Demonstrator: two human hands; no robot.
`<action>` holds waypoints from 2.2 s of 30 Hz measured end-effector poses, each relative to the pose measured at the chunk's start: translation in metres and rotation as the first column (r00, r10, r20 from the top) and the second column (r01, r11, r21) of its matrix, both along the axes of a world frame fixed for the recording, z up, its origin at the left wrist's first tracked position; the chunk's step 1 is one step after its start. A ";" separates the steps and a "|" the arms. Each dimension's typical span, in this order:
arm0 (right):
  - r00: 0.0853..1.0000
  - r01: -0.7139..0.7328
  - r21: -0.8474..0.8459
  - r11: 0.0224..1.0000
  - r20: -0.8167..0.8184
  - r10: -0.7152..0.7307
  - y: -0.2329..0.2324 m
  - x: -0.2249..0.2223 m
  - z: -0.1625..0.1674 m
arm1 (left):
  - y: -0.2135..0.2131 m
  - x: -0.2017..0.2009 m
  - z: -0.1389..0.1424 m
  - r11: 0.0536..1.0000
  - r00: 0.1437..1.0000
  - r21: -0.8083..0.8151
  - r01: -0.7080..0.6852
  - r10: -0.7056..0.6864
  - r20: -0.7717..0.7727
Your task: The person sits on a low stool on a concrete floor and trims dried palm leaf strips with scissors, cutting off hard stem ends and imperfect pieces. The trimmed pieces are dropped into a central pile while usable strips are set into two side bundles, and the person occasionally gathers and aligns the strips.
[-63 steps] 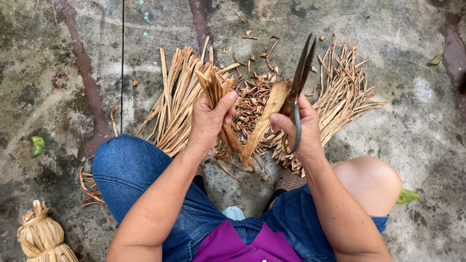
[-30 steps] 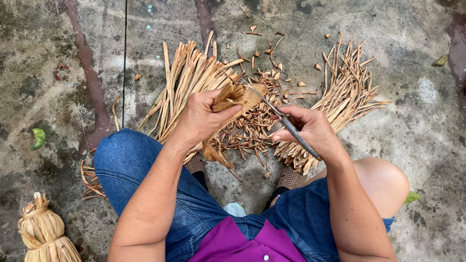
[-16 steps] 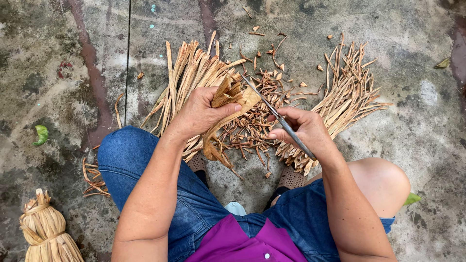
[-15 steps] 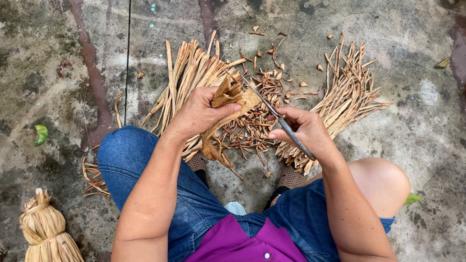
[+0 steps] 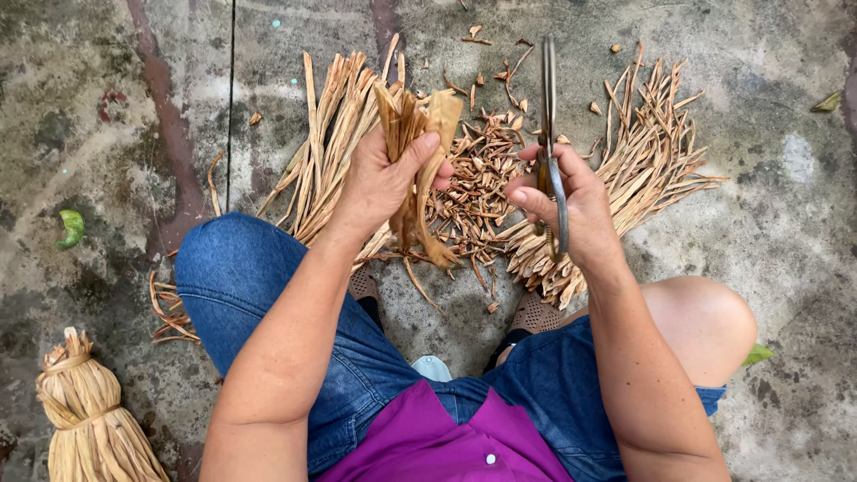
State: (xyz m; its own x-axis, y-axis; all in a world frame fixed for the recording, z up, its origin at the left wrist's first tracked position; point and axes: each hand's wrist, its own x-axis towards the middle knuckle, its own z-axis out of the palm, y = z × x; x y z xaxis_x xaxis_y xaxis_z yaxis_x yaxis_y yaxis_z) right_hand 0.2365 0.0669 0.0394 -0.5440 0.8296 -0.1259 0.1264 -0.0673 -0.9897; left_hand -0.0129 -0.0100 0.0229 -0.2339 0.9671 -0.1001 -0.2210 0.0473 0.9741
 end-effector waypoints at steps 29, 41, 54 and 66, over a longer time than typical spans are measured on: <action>0.938 -0.040 0.091 0.995 -0.341 0.069 -0.044 -0.013 -0.014 | 0.029 0.045 -0.061 0.996 0.619 0.016 0.090 -0.068 0.783; 0.812 -0.575 0.345 0.742 0.129 0.569 -0.082 -0.019 -0.057 | 0.041 -0.036 -0.030 0.954 0.845 0.191 -0.233 0.102 0.525; 0.956 -0.278 0.150 0.949 0.143 0.257 -0.036 0.021 -0.022 | -0.008 -0.040 0.011 0.953 0.960 0.164 -0.253 0.226 0.168; 0.968 -0.234 0.237 0.943 0.147 0.203 -0.031 0.014 -0.025 | -0.017 -0.014 -0.001 0.980 0.976 0.197 -0.025 0.066 -0.209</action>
